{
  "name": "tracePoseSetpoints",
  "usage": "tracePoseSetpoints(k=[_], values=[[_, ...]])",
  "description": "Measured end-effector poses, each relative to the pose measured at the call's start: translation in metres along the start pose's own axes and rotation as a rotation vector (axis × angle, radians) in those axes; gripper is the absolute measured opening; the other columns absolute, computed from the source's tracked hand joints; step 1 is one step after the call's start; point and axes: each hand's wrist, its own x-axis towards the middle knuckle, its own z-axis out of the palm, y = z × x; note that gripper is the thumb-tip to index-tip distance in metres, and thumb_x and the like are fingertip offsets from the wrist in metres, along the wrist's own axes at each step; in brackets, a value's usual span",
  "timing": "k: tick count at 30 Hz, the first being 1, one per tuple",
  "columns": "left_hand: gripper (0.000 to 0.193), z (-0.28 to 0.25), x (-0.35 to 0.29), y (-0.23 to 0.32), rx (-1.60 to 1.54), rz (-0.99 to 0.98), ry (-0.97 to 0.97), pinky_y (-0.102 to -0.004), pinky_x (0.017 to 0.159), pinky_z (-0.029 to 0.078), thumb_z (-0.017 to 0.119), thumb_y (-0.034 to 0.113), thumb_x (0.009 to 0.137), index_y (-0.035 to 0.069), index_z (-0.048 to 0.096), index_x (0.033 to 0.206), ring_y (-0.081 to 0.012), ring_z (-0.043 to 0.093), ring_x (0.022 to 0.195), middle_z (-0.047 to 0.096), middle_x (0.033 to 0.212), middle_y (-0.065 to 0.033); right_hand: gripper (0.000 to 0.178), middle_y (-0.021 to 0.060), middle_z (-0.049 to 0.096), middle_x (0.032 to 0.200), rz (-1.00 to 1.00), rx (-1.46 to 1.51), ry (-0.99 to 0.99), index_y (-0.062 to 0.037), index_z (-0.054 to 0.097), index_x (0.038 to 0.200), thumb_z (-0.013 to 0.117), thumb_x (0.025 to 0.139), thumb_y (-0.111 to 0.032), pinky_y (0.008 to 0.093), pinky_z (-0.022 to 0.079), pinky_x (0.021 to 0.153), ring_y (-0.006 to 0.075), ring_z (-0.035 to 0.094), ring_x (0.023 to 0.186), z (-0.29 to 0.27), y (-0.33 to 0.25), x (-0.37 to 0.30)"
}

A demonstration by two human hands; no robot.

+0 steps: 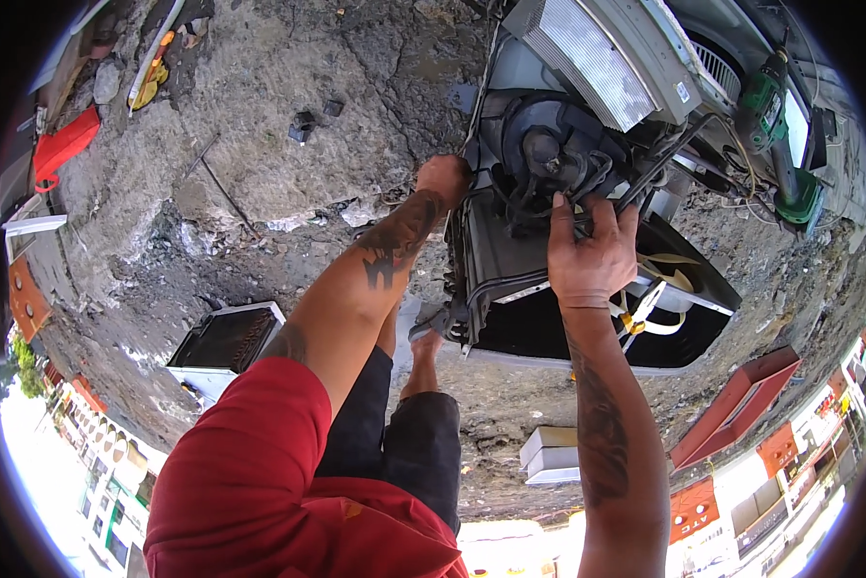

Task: The recorder is shown disassembling and inspecting an air conditioning unit outdoors, using a power drill and pliers to handle electrical components and wiring.

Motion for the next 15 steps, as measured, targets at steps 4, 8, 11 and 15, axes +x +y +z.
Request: tracePoseSetpoints(k=[4,8,11,15], values=[[0.023,-0.001,-0.005,-0.007,0.027,0.041,-0.031,-0.0472,0.082,0.054,0.063,0.022,0.080,0.005,0.072,0.093,-0.0398,0.066,0.092,0.069,0.092,-0.0207,0.026,0.0084,0.058,0.088,-0.025,-0.013,0.029,-0.0126,0.070,0.086,0.077,0.074,-0.035,0.0406,0.048,0.058,0.0279,0.062,0.067,0.000,0.004,0.001],[0.021,0.003,-0.015,-0.016,-0.149,-0.025,0.001,-0.0463,0.079,0.052,0.066,0.023,0.081,0.007,0.072,0.093,-0.0387,0.066,0.091,0.069,0.091,-0.0193,0.027,0.0083,0.058,0.089,0.009,-0.023,-0.004,-0.0126,0.070,0.086,0.077,0.074,-0.035,0.0410,0.048,0.058,0.0281,0.062,0.068,-0.002,0.007,0.001],[0.021,0.003,-0.006,-0.021,-0.226,-0.007,0.101,-0.0467,0.078,0.052,0.066,0.024,0.082,0.007,0.072,0.093,-0.0399,0.065,0.090,0.069,0.090,-0.0202,0.027,0.0076,0.057,0.087,-0.045,-0.016,0.035,-0.0121,0.069,0.085,0.077,0.075,-0.036,0.0403,0.047,0.057,0.0274,0.061,0.065,0.001,0.005,0.001],[0.020,0.001,0.005,-0.003,-0.265,-0.009,0.118,-0.0467,0.078,0.052,0.066,0.024,0.082,0.008,0.072,0.091,-0.0394,0.065,0.090,0.069,0.089,-0.0194,0.027,0.0074,0.057,0.086,-0.004,-0.004,0.005,-0.0122,0.069,0.085,0.077,0.075,-0.036,0.0406,0.046,0.056,0.0273,0.060,0.065,0.001,0.001,0.002]])
